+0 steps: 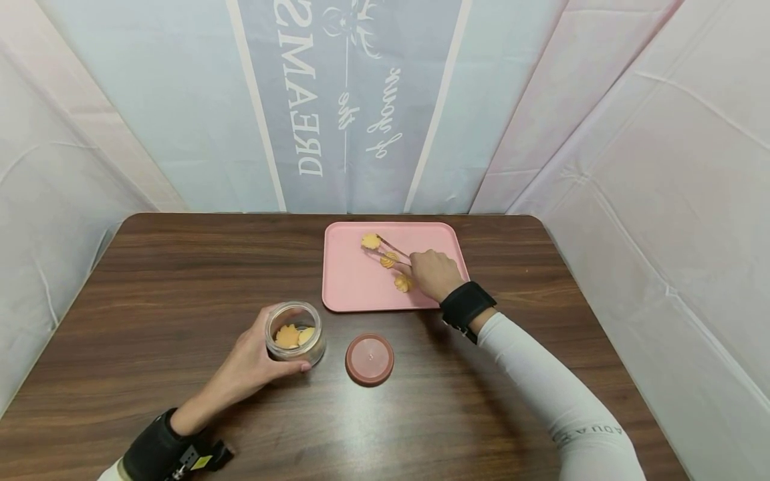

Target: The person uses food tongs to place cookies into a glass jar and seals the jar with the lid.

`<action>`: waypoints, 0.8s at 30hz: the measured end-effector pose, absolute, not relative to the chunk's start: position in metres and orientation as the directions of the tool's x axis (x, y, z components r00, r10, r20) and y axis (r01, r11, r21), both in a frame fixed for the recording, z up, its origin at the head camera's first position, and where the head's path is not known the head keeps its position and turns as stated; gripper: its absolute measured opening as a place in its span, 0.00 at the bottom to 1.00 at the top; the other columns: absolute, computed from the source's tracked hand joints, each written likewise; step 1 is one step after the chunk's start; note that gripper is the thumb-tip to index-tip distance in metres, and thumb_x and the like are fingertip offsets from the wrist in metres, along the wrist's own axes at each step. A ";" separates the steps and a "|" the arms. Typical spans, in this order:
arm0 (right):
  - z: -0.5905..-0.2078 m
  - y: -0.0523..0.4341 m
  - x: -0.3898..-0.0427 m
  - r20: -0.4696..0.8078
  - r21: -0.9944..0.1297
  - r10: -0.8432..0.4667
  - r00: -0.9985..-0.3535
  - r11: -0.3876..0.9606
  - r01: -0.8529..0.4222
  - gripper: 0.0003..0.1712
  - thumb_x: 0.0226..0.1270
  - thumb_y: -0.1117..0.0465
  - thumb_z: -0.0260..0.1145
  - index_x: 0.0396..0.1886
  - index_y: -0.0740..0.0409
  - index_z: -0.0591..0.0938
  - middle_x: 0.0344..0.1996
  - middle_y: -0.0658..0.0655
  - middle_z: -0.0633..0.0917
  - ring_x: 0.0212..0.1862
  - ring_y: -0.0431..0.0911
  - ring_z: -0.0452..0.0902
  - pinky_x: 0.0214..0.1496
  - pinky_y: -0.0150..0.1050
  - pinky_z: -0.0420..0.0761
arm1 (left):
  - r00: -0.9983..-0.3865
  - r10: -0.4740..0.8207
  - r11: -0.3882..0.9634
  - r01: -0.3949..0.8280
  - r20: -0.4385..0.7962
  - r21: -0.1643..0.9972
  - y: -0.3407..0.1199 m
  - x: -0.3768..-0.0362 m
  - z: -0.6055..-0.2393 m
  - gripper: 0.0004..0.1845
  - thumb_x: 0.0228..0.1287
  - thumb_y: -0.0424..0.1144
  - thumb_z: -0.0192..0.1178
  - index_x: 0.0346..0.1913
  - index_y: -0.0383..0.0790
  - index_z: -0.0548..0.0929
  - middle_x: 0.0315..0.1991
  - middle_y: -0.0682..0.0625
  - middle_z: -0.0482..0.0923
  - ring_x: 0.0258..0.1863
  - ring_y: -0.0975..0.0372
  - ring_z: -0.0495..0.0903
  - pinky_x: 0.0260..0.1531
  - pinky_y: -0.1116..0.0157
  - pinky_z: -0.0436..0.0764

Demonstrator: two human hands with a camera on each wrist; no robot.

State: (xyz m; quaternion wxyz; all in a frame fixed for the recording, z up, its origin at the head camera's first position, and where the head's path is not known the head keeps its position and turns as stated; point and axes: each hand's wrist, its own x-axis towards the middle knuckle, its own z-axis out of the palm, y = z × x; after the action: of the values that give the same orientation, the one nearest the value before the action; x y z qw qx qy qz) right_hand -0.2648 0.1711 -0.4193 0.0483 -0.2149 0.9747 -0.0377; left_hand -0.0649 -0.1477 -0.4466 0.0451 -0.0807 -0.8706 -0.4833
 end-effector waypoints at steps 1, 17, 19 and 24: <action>-0.419 0.171 -0.264 -0.075 -0.097 -0.426 -0.901 0.903 -0.419 0.28 0.79 0.40 0.63 0.29 0.58 0.81 0.19 0.53 0.72 0.24 0.50 0.71 0.27 0.43 0.69 | -0.983 0.096 0.521 0.183 0.156 0.834 -0.148 -0.065 -0.447 0.56 0.39 0.42 0.90 0.71 0.36 0.68 0.62 0.38 0.82 0.61 0.47 0.82 0.59 0.43 0.79; -0.415 0.176 -0.254 0.042 -0.091 -0.524 -0.851 0.846 -0.526 0.28 0.80 0.43 0.63 0.23 0.57 0.76 0.17 0.52 0.72 0.23 0.49 0.72 0.28 0.45 0.73 | -0.980 0.101 0.517 0.199 0.172 0.832 -0.147 -0.066 -0.447 0.54 0.39 0.43 0.90 0.70 0.38 0.69 0.62 0.41 0.82 0.61 0.48 0.82 0.60 0.43 0.78; -0.415 0.176 -0.253 0.061 -0.085 -0.533 -0.844 0.840 -0.536 0.28 0.80 0.44 0.64 0.22 0.57 0.76 0.16 0.52 0.72 0.22 0.49 0.73 0.27 0.46 0.74 | -0.980 0.100 0.517 0.197 0.170 0.833 -0.147 -0.066 -0.447 0.54 0.39 0.43 0.90 0.70 0.38 0.69 0.62 0.42 0.82 0.61 0.48 0.82 0.60 0.43 0.78; -0.413 0.175 -0.250 0.082 -0.089 -0.539 -0.838 0.834 -0.545 0.27 0.80 0.44 0.64 0.23 0.58 0.77 0.16 0.52 0.73 0.22 0.50 0.75 0.28 0.48 0.77 | -0.983 0.094 0.519 0.185 0.160 0.834 -0.147 -0.065 -0.448 0.54 0.39 0.43 0.90 0.70 0.38 0.69 0.62 0.41 0.82 0.61 0.48 0.82 0.59 0.43 0.78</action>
State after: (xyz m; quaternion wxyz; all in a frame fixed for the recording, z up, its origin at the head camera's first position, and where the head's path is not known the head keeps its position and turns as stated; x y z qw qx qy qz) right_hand -0.2501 0.1752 -0.4131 -0.0268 -0.2831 0.9572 -0.0544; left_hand -0.0650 -0.1465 -0.4478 0.0475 -0.0801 -0.8703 -0.4837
